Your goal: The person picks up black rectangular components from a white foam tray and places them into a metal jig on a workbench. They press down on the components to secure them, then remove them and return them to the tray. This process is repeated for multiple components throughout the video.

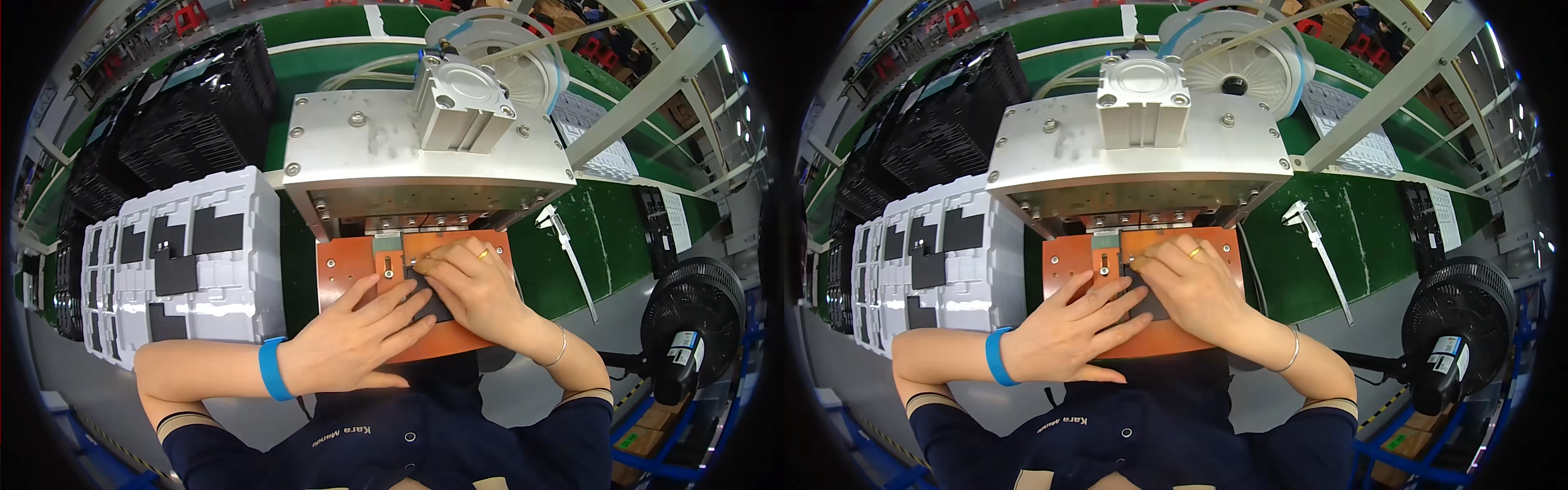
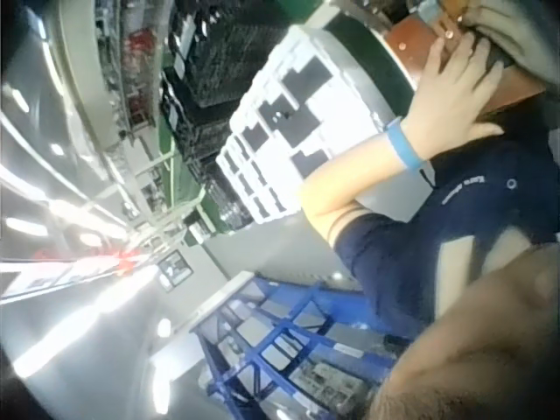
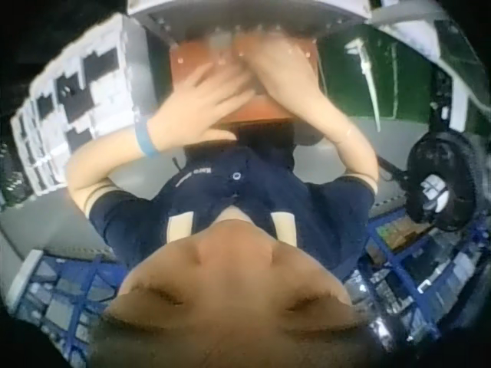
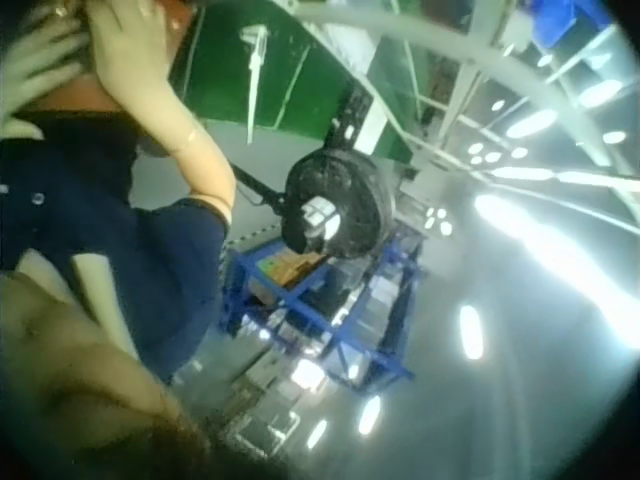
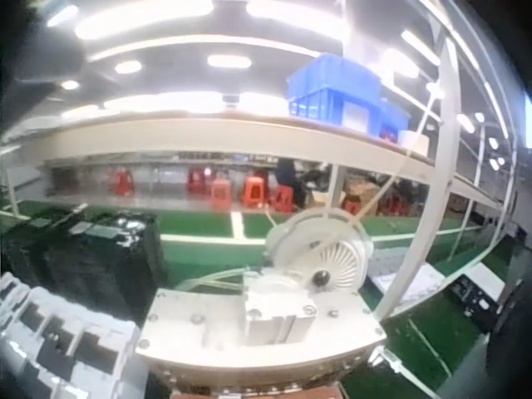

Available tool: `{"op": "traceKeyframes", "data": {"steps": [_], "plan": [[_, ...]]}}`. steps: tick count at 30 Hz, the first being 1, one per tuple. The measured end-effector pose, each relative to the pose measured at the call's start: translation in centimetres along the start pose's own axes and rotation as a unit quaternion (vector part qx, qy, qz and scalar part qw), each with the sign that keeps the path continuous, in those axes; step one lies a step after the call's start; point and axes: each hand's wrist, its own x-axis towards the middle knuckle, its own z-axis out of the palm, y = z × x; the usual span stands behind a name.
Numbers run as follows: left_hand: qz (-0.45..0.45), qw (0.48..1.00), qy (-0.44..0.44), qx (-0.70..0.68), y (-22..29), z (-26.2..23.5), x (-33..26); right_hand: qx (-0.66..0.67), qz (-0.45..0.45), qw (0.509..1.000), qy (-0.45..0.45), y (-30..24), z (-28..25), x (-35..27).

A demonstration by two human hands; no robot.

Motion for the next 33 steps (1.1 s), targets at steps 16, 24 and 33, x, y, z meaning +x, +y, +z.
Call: {"op": "traceKeyframes", "data": {"steps": [16, 24, 33], "plan": [[0.015, 0.999, -0.033, 0.004, -0.9, -0.6, 0.3, -0.002, 0.006, 1.000, 0.015, 0.0, 0.5, 0.3], [0.022, 0.999, -0.025, -0.022, -1.1, -0.6, 0.4, 0.090, 0.097, 0.991, 0.023, -0.1, -2.6, -1.9], [-0.008, 0.997, -0.041, -0.059, -1.7, -0.6, 0.4, 0.102, 0.067, 0.992, -0.029, 0.6, -2.4, -2.8]]}}
